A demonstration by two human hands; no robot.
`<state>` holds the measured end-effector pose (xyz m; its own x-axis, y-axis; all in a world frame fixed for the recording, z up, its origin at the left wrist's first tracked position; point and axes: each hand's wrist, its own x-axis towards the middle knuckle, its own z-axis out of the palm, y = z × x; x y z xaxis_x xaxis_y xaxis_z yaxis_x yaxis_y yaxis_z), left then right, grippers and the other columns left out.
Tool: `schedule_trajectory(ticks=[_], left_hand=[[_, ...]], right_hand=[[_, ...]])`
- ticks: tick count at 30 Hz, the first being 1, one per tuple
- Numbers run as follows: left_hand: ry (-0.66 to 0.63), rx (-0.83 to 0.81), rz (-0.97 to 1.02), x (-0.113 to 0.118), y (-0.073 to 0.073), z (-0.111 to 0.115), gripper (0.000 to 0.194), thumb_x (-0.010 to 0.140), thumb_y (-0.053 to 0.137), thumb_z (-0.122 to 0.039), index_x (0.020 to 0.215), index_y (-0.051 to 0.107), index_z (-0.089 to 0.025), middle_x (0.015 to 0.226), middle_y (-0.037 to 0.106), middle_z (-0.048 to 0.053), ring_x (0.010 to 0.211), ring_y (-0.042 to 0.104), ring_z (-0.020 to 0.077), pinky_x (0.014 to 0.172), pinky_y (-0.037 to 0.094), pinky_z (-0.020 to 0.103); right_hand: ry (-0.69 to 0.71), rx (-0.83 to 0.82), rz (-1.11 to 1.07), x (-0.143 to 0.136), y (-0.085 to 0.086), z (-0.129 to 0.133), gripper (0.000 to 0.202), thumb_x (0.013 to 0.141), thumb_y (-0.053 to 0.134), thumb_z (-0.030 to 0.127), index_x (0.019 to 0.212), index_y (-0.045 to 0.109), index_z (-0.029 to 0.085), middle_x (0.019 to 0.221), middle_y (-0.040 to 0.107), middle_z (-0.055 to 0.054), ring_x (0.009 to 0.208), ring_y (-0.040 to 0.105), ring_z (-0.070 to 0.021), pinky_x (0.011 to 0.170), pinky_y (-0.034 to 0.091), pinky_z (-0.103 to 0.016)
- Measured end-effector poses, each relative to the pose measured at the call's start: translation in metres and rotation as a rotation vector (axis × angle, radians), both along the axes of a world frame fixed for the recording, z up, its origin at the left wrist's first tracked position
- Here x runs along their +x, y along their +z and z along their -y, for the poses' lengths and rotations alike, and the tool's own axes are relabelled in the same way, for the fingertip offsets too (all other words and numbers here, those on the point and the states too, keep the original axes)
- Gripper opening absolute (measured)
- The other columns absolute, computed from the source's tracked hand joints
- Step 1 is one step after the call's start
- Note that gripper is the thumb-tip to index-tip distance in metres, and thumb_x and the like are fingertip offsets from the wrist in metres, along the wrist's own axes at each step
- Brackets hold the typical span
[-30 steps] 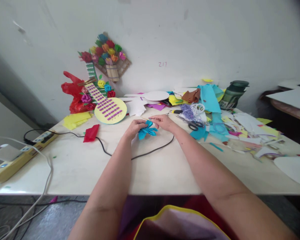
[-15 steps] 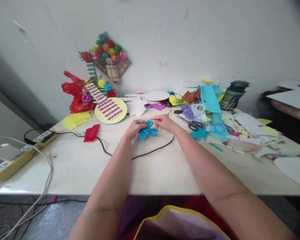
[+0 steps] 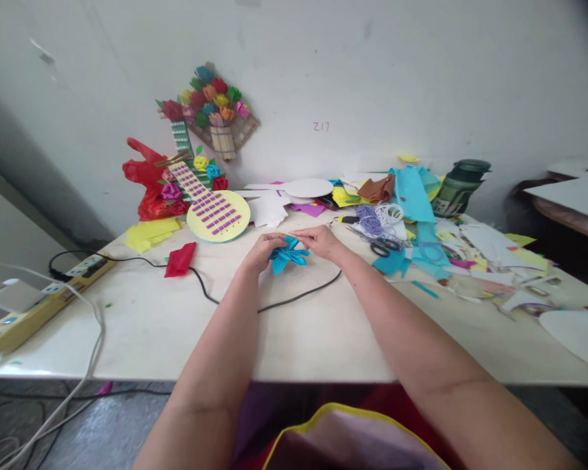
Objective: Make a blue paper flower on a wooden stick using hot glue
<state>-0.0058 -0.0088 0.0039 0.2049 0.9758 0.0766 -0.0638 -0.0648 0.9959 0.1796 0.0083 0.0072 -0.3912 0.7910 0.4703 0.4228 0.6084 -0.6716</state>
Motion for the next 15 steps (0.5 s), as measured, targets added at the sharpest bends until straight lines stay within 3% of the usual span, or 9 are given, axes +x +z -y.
schedule_trajectory(ticks=[10,15], left_hand=[[0.013,-0.022,0.040,0.0024,0.0028,0.0039,0.020,0.051,0.075,-0.030,0.057,0.066,-0.013,0.053,0.058,0.001,0.047,0.046,0.0104,0.046,0.034,0.024],[0.028,-0.027,0.039,0.0030,0.0041,0.0057,0.018,0.050,0.073,-0.028,0.055,0.064,-0.013,0.051,0.056,0.000,0.045,0.045,0.0099,0.045,0.034,0.024]], right_hand=[[-0.043,0.086,0.126,-0.0016,0.0041,0.0065,0.030,0.084,0.059,0.020,0.106,0.075,0.029,0.099,0.076,-0.003,0.077,0.068,-0.0187,0.073,0.053,-0.031],[-0.042,0.154,0.232,-0.0010,0.0062,0.0072,0.031,0.086,0.055,0.021,0.110,0.073,0.029,0.101,0.075,-0.004,0.077,0.067,-0.0165,0.074,0.050,-0.027]])
